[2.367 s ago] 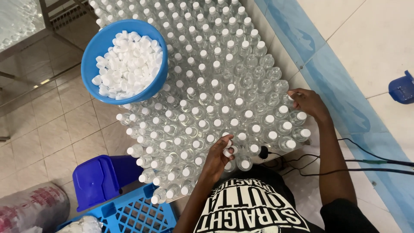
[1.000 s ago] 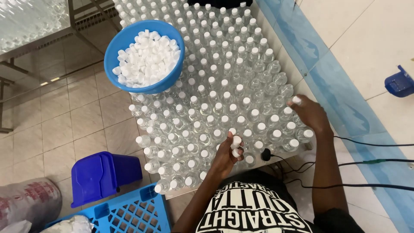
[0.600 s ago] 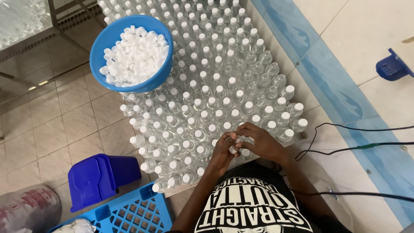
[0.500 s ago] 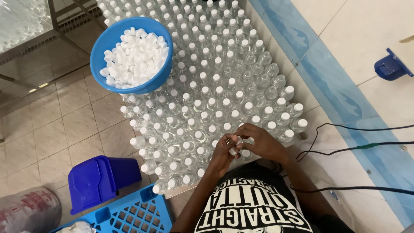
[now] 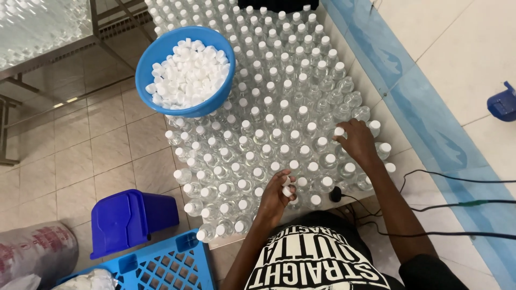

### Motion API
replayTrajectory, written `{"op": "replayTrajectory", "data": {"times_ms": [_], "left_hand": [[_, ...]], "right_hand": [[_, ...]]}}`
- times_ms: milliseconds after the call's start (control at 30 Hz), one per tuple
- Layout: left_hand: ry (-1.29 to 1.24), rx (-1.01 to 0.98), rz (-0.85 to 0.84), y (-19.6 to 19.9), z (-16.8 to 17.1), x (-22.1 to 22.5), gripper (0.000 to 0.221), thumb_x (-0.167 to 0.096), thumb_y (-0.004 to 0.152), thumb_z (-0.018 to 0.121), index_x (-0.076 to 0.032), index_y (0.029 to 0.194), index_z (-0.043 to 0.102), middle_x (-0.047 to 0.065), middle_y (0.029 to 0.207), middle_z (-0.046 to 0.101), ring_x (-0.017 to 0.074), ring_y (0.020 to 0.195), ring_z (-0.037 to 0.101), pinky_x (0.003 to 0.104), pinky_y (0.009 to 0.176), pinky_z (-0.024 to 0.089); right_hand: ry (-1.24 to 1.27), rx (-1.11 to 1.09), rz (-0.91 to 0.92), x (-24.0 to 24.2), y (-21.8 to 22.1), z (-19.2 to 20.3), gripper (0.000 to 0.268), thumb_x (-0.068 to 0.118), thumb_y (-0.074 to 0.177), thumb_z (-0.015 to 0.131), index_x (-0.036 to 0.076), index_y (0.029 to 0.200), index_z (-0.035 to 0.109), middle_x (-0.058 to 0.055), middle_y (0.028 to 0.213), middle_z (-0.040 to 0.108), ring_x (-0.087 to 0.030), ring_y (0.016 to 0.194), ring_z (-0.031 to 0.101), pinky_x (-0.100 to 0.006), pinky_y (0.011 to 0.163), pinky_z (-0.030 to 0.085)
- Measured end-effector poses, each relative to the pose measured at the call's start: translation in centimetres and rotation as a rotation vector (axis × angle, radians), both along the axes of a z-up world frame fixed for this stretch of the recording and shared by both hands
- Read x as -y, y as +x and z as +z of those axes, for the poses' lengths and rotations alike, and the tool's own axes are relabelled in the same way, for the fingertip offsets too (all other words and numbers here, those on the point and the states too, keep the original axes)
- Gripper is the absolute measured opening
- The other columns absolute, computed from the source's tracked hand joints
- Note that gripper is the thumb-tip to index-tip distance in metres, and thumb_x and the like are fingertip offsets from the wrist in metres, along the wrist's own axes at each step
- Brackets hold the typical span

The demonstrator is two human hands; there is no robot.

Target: The person repeatedly picks up white bottle caps from a blue basin and screws them onto clear plastic bottles arranged in rows on a table. The person handles the caps and bottles by hand, working systematically across the array of bottles.

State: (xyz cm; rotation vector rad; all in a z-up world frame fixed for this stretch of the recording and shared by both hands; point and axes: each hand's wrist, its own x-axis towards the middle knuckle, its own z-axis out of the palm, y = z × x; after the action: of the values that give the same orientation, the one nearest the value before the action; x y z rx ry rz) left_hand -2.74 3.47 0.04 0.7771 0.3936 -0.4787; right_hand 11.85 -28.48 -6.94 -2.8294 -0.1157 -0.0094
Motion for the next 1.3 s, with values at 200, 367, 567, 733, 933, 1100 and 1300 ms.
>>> {"op": "replayTrajectory", "data": {"times_ms": [200,367,567,733,933,1100,1300], "left_hand": [[0.023,0.011,0.01,0.3,-1.3,-0.9,0.028,-0.021,0.113,0.053,-0.007,0.137,0.057,0.008,0.109,0.062,0.0142,0.079,0.062,0.027,0.06,0.05],[0.036,-0.001,0.002,0.8,-1.6,-1.1,0.029,-0.022,0.113,0.055,-0.006,0.137,0.058,0.007,0.109,0.06,0.0125,0.078,0.059,0.025,0.059,0.048],[0.024,-0.017,-0.021,1.8,-0.9,-0.4,0.027,-0.021,0.114,0.054,-0.006,0.135,0.059,0.006,0.108,0.059,0.0118,0.077,0.059,0.024,0.058,0.048],[0.018,-0.039,-0.022,2.2,-0.9,-0.2,0.026,-0.02,0.114,0.054,-0.007,0.135,0.06,0.007,0.107,0.06,0.0119,0.077,0.059,0.024,0.058,0.048],[0.029,-0.075,-0.03,2.8,-1.8,0.0,0.027,-0.02,0.113,0.054,-0.006,0.136,0.06,0.007,0.109,0.06,0.0114,0.077,0.059,0.024,0.059,0.047],[0.049,-0.06,-0.061,4.0,-1.2,0.6,0.031,-0.023,0.112,0.059,-0.006,0.138,0.058,0.009,0.111,0.062,0.0115,0.077,0.06,0.025,0.06,0.048],[0.032,0.053,-0.113,4.3,0.0,1.6,0.024,-0.026,0.112,0.068,-0.007,0.124,0.059,0.011,0.115,0.066,0.009,0.078,0.061,0.021,0.062,0.05]], "right_hand": [[-0.128,-0.06,-0.01,-0.6,0.5,-0.2,0.044,0.042,0.103,0.074,0.025,0.143,0.07,-0.008,0.117,0.071,-0.035,0.12,0.069,-0.055,0.104,0.055],[0.134,-0.221,-0.09,-1.7,0.3,3.5,0.043,0.049,0.118,0.054,0.019,0.14,0.074,-0.018,0.11,0.077,-0.041,0.113,0.074,-0.059,0.103,0.053],[0.379,-0.438,-0.216,-0.6,1.1,3.7,0.047,0.049,0.113,0.055,0.022,0.149,0.071,-0.016,0.102,0.083,-0.04,0.109,0.077,-0.058,0.105,0.05],[0.401,-0.518,-0.241,-0.3,2.1,3.8,0.042,0.047,0.108,0.06,0.025,0.138,0.079,-0.011,0.097,0.086,-0.036,0.106,0.079,-0.048,0.106,0.049],[0.52,-0.535,-0.26,0.6,2.5,3.4,0.036,0.04,0.102,0.071,0.021,0.13,0.083,-0.012,0.088,0.085,-0.028,0.093,0.081,-0.04,0.093,0.055],[0.549,-0.515,-0.267,0.8,3.0,3.4,0.032,0.032,0.101,0.074,0.018,0.129,0.083,-0.01,0.084,0.085,-0.023,0.086,0.081,-0.033,0.087,0.055],[0.537,-0.513,-0.212,1.2,3.5,3.5,0.032,0.036,0.099,0.075,0.02,0.125,0.085,-0.009,0.08,0.085,-0.022,0.084,0.083,-0.033,0.086,0.056]]}}
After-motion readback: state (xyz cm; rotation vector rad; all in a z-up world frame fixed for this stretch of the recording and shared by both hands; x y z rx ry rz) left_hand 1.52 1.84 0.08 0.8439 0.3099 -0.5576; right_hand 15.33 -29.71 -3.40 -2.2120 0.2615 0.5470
